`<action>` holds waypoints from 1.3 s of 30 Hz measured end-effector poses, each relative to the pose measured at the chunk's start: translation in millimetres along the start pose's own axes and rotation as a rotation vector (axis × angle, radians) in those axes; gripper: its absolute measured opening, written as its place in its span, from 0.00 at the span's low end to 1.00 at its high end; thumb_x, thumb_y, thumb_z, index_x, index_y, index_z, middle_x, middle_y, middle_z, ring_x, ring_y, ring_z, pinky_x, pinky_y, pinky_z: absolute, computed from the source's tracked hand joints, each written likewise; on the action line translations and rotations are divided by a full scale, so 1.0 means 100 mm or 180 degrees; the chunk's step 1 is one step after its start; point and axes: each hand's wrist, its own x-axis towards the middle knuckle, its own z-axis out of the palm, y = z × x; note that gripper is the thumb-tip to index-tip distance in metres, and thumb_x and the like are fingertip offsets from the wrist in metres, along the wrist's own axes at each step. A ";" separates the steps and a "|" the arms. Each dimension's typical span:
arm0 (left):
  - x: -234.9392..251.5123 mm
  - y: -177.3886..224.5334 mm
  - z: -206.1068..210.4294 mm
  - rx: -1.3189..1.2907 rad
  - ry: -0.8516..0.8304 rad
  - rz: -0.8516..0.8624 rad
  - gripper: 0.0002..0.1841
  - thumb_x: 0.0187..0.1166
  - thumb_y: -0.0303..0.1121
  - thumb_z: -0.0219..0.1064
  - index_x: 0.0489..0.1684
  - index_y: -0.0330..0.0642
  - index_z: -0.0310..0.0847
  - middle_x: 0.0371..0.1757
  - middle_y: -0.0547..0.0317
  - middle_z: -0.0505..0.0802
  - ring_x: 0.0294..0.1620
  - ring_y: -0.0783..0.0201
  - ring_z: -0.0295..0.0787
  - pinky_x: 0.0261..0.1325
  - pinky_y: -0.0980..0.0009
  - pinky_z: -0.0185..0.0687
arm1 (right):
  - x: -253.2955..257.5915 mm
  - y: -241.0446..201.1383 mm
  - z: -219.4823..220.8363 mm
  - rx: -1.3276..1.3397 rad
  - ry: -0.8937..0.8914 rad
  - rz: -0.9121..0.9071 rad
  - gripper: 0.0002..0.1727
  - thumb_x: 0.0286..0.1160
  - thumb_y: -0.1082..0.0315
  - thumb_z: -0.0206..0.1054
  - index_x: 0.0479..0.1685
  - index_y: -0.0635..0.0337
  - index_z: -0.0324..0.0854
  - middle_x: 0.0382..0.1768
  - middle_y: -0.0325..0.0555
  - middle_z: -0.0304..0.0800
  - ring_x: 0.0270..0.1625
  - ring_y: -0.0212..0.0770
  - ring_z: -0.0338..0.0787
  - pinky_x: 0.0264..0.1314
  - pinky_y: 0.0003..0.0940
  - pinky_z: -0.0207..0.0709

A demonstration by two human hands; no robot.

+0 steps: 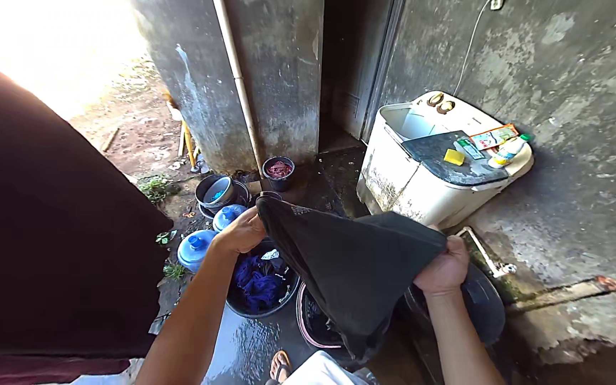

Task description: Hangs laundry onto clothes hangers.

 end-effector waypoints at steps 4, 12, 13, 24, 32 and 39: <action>-0.04 0.11 0.04 -0.0074 -0.0602 0.0549 0.13 0.69 0.58 0.76 0.46 0.72 0.91 0.44 0.85 0.96 0.45 0.88 0.89 0.49 0.85 0.86 | -0.01 -0.49 0.36 -0.0921 -0.0129 -0.1277 0.19 0.79 0.51 0.59 0.37 0.48 0.94 0.40 0.34 0.98 0.48 0.28 0.95 0.54 0.30 0.89; 0.10 -0.60 0.37 0.2544 -0.1457 -0.1458 0.31 0.93 0.51 0.47 0.25 0.35 0.80 0.23 0.52 0.80 0.29 0.55 0.78 0.38 0.48 0.74 | -0.15 -0.81 -0.33 -0.2145 0.1655 -0.0703 0.14 0.71 0.74 0.53 0.52 0.52 0.74 0.40 0.38 0.92 0.45 0.34 0.94 0.51 0.40 0.91; 0.12 -0.61 0.33 0.2604 -0.1436 -0.1402 0.32 0.92 0.54 0.46 0.24 0.38 0.79 0.22 0.55 0.79 0.27 0.58 0.77 0.36 0.52 0.73 | -0.15 -0.91 -0.43 -0.2000 0.1617 -0.0763 0.13 0.69 0.73 0.52 0.50 0.52 0.76 0.40 0.40 0.93 0.45 0.36 0.94 0.51 0.42 0.91; 0.64 -0.05 1.44 0.1381 -0.1181 0.0530 0.45 0.71 0.54 0.76 0.87 0.39 0.65 0.79 0.50 0.81 0.77 0.59 0.80 0.75 0.57 0.82 | 0.41 -0.90 0.56 -0.1651 -0.0836 -0.0646 0.04 0.69 0.59 0.69 0.39 0.39 0.88 0.32 0.23 0.91 0.35 0.18 0.88 0.37 0.17 0.83; 0.88 0.20 1.54 -0.0553 -0.0270 0.0426 0.11 0.86 0.34 0.54 0.36 0.48 0.82 0.28 0.65 0.88 0.27 0.73 0.85 0.30 0.73 0.84 | 0.53 -0.67 0.12 -0.4127 0.0632 -0.0222 0.28 0.77 0.60 0.71 0.74 0.54 0.66 0.64 0.42 0.87 0.61 0.35 0.88 0.63 0.37 0.84; 0.80 0.15 1.41 -0.1617 -0.0715 0.0216 0.16 0.84 0.45 0.62 0.65 0.55 0.79 0.46 0.57 0.92 0.40 0.66 0.92 0.40 0.67 0.92 | -0.81 0.72 -0.96 -0.2970 0.1908 0.2990 0.32 0.91 0.40 0.49 0.69 0.58 0.80 0.53 0.51 0.92 0.54 0.44 0.91 0.57 0.48 0.86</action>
